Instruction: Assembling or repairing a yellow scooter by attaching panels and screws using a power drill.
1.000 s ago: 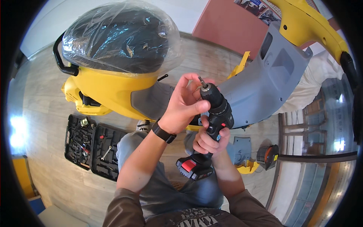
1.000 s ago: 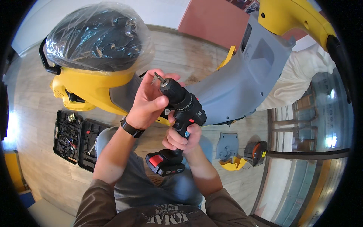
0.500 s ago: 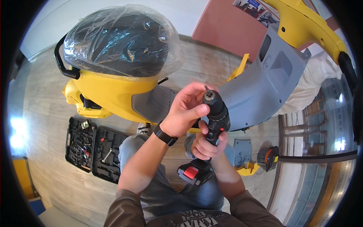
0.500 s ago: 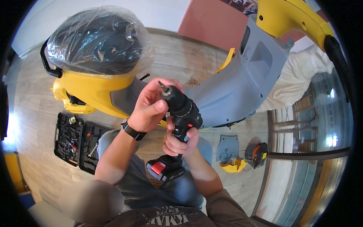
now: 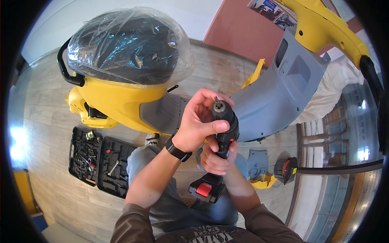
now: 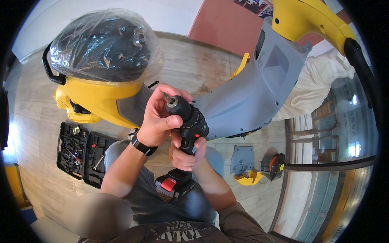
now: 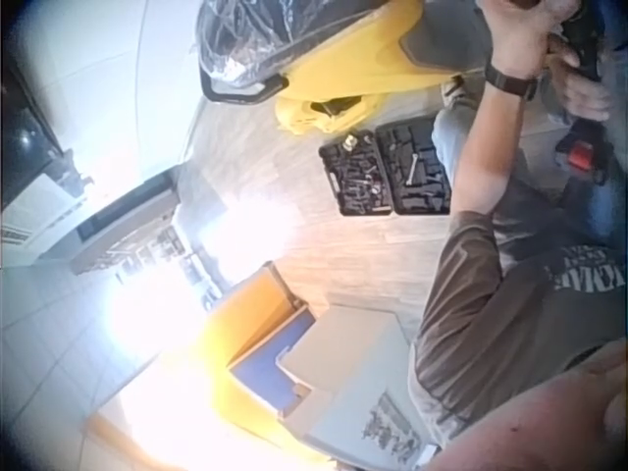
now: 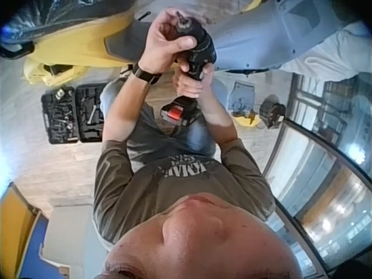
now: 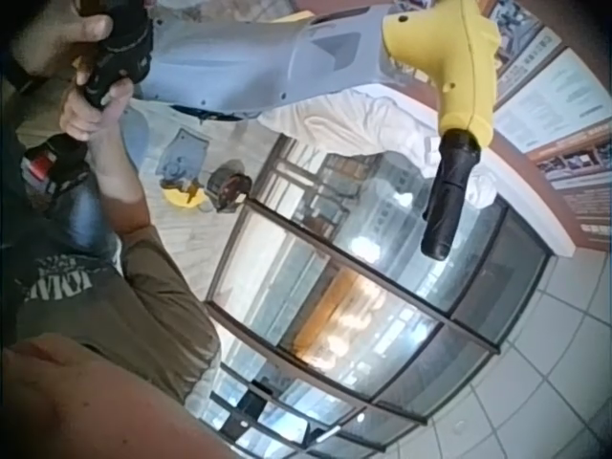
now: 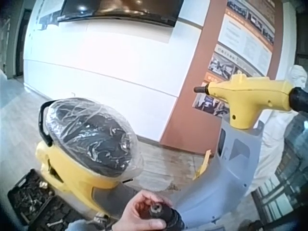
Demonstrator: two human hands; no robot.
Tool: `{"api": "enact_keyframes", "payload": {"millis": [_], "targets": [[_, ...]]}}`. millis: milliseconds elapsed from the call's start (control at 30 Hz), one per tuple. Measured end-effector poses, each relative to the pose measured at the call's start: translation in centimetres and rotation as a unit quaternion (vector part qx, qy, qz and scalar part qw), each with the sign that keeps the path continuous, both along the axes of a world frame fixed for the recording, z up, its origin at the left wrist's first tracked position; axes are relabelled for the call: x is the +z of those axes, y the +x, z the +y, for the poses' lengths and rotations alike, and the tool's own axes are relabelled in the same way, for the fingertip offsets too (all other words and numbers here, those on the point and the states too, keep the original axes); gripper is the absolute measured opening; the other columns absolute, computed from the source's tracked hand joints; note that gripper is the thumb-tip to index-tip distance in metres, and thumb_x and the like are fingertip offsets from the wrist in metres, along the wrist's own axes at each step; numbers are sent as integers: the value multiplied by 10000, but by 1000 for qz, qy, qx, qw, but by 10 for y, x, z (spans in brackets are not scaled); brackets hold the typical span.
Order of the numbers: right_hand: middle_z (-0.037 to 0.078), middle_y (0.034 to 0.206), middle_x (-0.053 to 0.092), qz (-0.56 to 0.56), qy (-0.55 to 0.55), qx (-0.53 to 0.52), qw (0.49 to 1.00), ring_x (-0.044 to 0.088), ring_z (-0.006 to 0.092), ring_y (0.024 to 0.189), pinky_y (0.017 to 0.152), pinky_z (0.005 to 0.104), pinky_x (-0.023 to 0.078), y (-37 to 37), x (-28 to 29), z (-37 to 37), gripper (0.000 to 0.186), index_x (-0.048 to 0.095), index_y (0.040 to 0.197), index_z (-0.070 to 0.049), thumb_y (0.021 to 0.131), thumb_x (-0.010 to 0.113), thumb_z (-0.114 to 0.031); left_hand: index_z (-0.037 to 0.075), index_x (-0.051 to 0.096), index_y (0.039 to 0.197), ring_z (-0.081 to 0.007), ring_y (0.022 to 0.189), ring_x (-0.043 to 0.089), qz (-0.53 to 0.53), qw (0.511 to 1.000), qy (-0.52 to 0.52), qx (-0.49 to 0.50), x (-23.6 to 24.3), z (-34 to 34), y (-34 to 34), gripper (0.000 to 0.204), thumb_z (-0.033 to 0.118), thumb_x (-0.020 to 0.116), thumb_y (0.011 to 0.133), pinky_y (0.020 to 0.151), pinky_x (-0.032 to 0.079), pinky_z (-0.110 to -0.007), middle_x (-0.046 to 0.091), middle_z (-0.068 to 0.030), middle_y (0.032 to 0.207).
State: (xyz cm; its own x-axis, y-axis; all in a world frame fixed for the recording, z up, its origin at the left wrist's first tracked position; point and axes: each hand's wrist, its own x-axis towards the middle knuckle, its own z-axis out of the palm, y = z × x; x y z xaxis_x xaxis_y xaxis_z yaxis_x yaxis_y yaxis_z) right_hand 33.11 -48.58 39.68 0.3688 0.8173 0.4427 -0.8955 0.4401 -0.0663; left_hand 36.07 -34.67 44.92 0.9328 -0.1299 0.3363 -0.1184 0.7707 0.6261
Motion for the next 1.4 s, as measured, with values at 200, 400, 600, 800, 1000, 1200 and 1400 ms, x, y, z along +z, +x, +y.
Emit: {"api": "enact_keyframes", "payload": {"millis": [200,400,600,800,1000,1200,1400], "targets": [[27,532,473,7,7,18,1000,436,112,345,389,287,465,1,3,-2,478,465,1169,12,809,656,-238,56,554,1162,-166,1087,569,-23,998,6,-51,4,7,-3,413,59,779,816,955,468,-341,588,-155,1253],[47,571,502,9,23,20,999,462,116,366,399,294,476,1,0,-1,473,481,1168,12,819,647,-260,59,497,1252,-159,1024,572,-50,999,-5,-13,10,-7,-8,428,223,700,912,910,475,-319,588,-166,1237],[24,542,529,-11,11,27,1000,510,115,377,397,290,519,-3,-5,0,501,552,1129,38,814,636,-343,61,472,1253,-305,1106,607,-96,993,63,32,9,-6,-14,556,406,712,889,911,512,-413,621,-195,1106],[39,562,538,4,11,9,1000,518,127,391,400,290,517,-5,-4,3,485,545,1131,50,828,626,-320,43,493,1279,-279,1042,616,-46,997,61,-2,8,-2,-16,600,435,712,882,893,519,-405,630,-183,1089],[42,568,534,9,11,18,1000,481,133,383,385,295,483,-7,-9,-2,516,514,1172,42,823,630,-320,20,499,1314,-177,952,631,-73,996,51,21,6,-10,-14,622,435,700,896,815,528,-300,622,-149,1140],[46,560,493,15,-19,-6,1000,450,130,382,401,315,462,-7,-8,-12,506,483,1163,18,800,629,-302,42,450,1275,-287,1133,562,-44,999,28,-5,15,-13,-15,565,353,709,881,960,482,-429,589,-161,1122],[38,554,473,-18,-162,-87,983,430,129,375,395,311,421,-7,-3,-32,540,467,1188,4,768,640,-290,109,447,1069,-249,994,549,-43,999,-11,21,9,-27,-9,493,354,790,812,1030,396,-499,519,-54,925]]}}
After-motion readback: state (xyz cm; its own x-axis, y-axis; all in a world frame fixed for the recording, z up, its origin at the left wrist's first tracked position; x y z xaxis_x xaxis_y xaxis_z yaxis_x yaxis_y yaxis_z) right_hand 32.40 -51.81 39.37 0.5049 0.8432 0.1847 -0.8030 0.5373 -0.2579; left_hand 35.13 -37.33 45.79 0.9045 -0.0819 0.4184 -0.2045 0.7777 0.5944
